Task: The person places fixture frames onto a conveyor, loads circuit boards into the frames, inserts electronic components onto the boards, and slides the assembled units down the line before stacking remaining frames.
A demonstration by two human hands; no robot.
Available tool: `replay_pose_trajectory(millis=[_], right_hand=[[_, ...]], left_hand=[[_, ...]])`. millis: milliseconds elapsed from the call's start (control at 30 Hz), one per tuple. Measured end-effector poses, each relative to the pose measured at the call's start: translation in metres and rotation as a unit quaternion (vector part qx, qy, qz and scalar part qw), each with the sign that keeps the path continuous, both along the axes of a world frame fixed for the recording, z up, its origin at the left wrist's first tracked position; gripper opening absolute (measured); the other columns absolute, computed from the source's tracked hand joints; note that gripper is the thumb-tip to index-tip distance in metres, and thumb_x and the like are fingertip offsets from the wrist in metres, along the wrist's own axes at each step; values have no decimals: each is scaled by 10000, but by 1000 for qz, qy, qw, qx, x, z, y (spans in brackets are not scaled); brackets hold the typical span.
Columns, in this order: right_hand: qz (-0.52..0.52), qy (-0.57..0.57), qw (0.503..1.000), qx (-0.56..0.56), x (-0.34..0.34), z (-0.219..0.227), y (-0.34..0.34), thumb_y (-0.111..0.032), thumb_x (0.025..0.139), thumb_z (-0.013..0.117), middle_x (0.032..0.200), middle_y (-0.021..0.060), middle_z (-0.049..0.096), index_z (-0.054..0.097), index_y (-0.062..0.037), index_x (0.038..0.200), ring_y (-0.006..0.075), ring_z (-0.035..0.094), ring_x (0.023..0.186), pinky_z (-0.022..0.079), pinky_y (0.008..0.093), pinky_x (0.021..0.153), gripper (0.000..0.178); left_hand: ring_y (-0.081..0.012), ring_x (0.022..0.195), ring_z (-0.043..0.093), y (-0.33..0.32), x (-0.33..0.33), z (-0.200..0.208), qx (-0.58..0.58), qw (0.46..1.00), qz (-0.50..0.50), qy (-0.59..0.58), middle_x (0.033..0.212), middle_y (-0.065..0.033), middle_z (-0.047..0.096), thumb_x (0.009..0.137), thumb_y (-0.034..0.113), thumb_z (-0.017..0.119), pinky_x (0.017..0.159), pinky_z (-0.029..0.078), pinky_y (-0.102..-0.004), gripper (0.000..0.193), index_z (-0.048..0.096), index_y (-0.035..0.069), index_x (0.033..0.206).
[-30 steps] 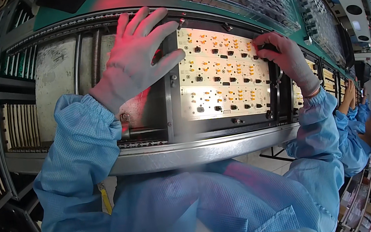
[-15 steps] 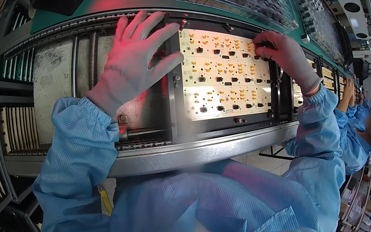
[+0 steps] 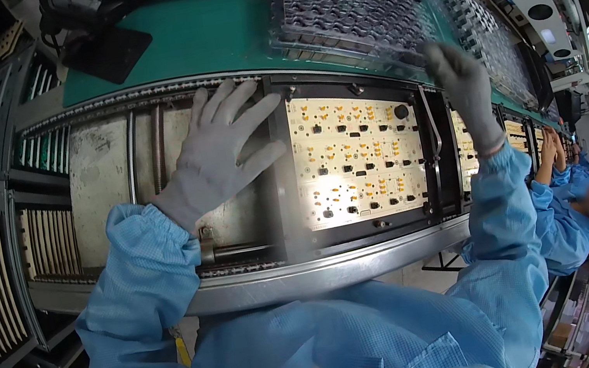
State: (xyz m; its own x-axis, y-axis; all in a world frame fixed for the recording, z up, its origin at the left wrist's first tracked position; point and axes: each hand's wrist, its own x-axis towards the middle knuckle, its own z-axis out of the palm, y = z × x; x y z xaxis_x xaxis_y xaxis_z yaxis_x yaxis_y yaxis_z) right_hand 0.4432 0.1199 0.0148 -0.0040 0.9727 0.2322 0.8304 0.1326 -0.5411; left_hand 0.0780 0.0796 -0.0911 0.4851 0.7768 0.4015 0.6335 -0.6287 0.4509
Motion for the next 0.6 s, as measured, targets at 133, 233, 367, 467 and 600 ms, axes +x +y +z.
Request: replay_pose_trajectory(millis=[133,233,367,467,600], right_hand=[[20,-166,974,150,10,7,84,-425,942,579,1012,119,720,657,-155,1218,286,690,947,524,382,784,394],[-58,-296,952,52,-13,9,133,-434,929,573,1008,123,722,677,-131,1169,294,692,944,518,403,803,401],[-106,-395,913,-2,-21,10,175,-493,907,566,1055,202,699,699,-42,1083,374,678,973,530,443,820,502],[-97,-435,895,1,-12,-9,217,-402,891,586,1047,232,691,725,-45,1015,372,685,968,537,455,816,402],[-134,-473,870,33,-27,-22,231,-167,782,664,934,152,726,768,-85,871,329,714,856,563,446,639,159]], left_hand=[[-440,1387,318,-2,1,3,-26,1000,-12,12,1455,-194,419,886,417,659,1158,176,-586,624,472,168,1426],[-429,1403,297,-2,-1,1,-37,999,-16,24,1467,-184,406,892,380,657,1170,163,-567,619,456,172,1439],[-435,1373,337,1,-2,-3,-15,999,-27,35,1438,-183,429,858,382,677,1143,197,-608,643,462,190,1433],[-436,1377,330,1,-4,-3,-20,998,-23,45,1438,-180,430,859,389,680,1145,193,-608,651,453,201,1440],[-439,1384,320,4,-6,0,-11,998,-25,50,1440,-177,431,858,402,684,1150,185,-608,665,443,206,1446]])
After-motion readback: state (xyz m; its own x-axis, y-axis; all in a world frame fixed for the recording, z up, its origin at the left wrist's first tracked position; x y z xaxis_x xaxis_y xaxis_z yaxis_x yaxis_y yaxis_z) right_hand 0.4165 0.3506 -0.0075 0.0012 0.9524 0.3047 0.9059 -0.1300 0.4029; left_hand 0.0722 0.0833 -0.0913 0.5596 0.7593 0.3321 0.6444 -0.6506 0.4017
